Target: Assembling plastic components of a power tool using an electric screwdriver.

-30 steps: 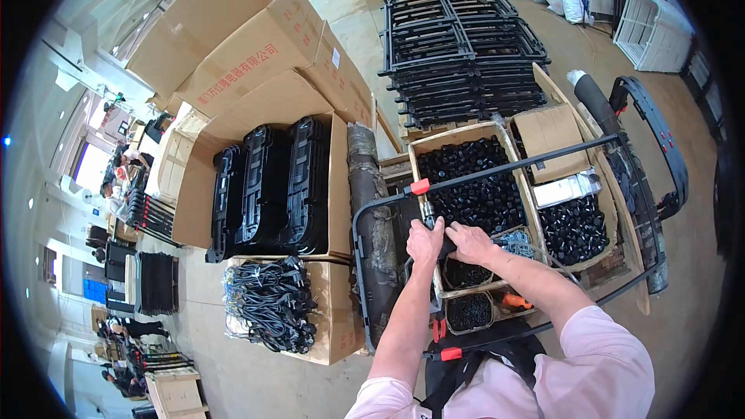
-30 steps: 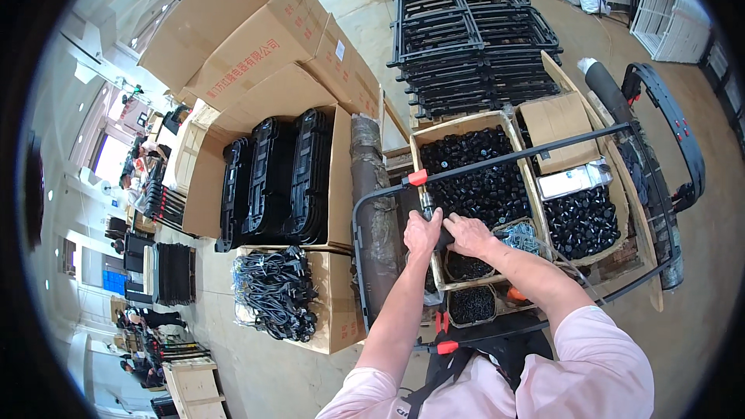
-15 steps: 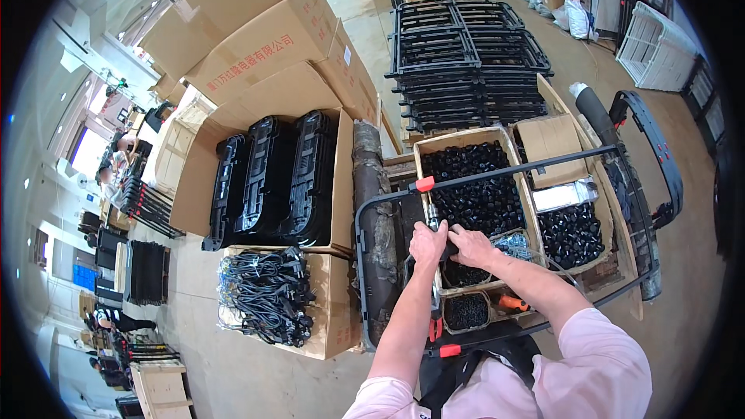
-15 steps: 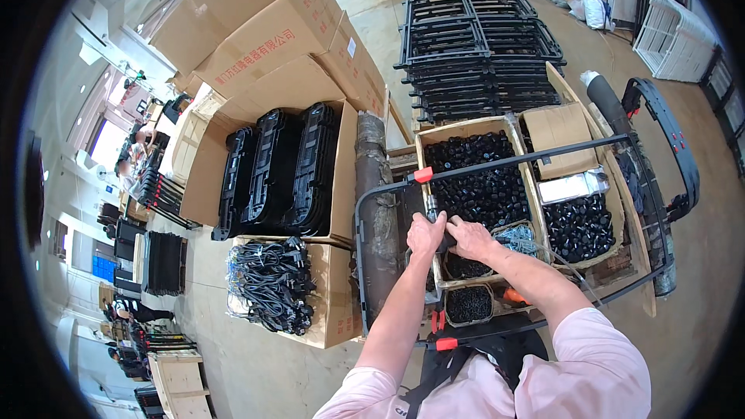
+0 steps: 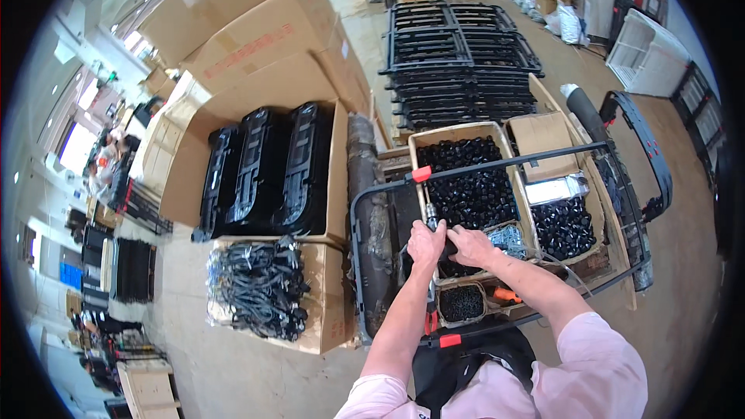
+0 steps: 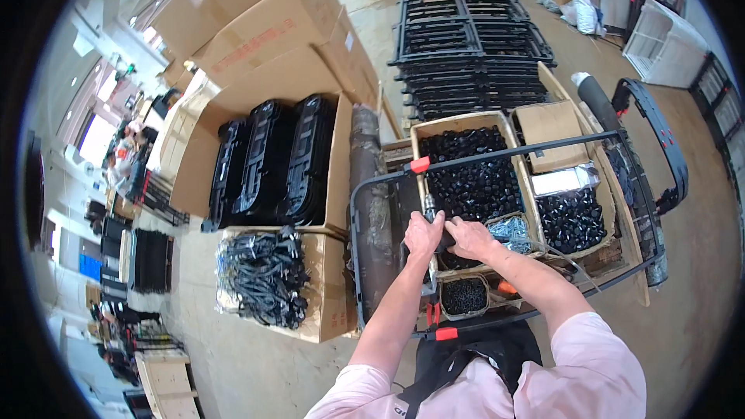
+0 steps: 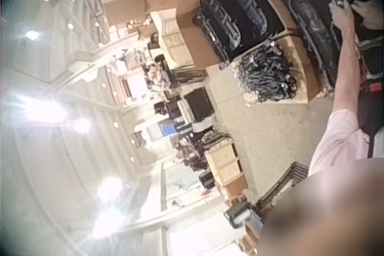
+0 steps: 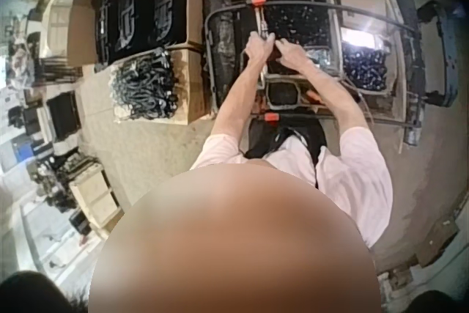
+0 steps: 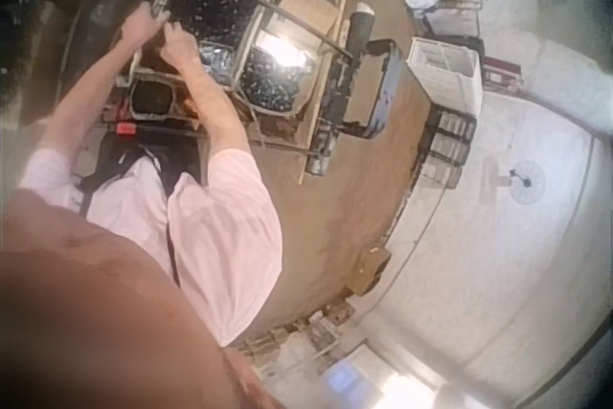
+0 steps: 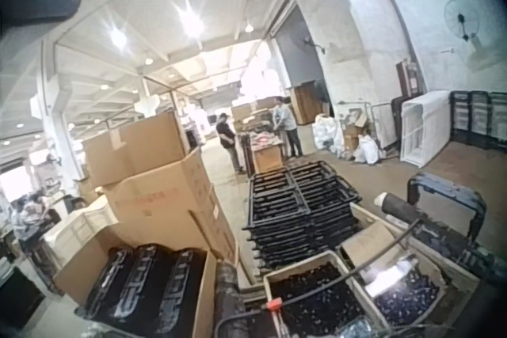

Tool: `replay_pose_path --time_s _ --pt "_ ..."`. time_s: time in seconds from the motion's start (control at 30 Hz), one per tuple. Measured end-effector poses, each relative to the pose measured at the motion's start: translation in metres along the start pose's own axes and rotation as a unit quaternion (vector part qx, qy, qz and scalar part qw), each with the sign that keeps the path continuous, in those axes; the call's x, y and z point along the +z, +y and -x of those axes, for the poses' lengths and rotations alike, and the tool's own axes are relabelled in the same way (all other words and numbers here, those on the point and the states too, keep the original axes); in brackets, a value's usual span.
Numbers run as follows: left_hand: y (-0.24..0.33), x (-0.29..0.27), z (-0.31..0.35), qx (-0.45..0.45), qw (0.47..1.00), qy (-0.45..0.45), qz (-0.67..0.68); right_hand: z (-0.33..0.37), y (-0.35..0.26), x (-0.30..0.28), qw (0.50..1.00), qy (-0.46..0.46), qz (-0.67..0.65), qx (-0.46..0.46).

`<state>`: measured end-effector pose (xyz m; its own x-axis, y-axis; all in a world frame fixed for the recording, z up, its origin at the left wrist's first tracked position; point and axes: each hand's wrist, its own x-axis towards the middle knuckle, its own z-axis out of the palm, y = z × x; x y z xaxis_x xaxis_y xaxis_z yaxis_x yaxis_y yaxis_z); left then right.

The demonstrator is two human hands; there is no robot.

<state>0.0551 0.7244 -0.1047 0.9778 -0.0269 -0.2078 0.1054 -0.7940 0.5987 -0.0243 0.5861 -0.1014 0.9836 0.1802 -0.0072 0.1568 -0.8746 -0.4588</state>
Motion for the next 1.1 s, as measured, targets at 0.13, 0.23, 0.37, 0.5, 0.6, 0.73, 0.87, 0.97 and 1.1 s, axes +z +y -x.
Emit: replay_pose_path --time_s 0.13,0.23,0.37,0.5,0.6,0.73,0.87,0.97,1.1 --pt "-0.002 -0.018 0.048 -0.014 0.997 -0.007 0.081 0.04 -0.022 -0.004 0.998 0.045 0.034 -0.009" --pt "-0.002 -0.028 0.095 -0.053 0.981 -0.059 0.179 0.084 -0.054 -0.028 0.998 0.052 0.043 -0.003" --pt "-0.028 -0.037 0.168 -0.036 0.965 -0.065 0.253 0.148 -0.098 -0.039 0.996 0.061 0.05 -0.043" --pt "-0.036 -0.052 0.272 -0.009 0.96 -0.065 0.273 0.238 -0.13 -0.041 0.998 0.046 0.033 -0.04" --pt "-0.071 -0.049 0.352 0.053 0.933 0.009 0.356 0.297 -0.154 -0.014 0.995 0.047 0.013 -0.082" --pt "-0.119 -0.027 0.441 -0.014 0.935 0.01 0.355 0.373 -0.178 0.029 0.995 0.01 -0.021 -0.099" --pt "-0.167 0.005 0.464 -0.095 0.936 -0.016 0.34 0.411 -0.183 0.083 0.996 -0.035 -0.055 -0.064" --pt "-0.177 0.014 0.452 -0.106 0.932 -0.02 0.345 0.404 -0.184 0.102 0.996 -0.06 -0.058 -0.02" --pt "-0.204 0.017 0.428 -0.115 0.941 -0.01 0.319 0.383 -0.194 0.108 0.998 -0.043 -0.05 -0.008"
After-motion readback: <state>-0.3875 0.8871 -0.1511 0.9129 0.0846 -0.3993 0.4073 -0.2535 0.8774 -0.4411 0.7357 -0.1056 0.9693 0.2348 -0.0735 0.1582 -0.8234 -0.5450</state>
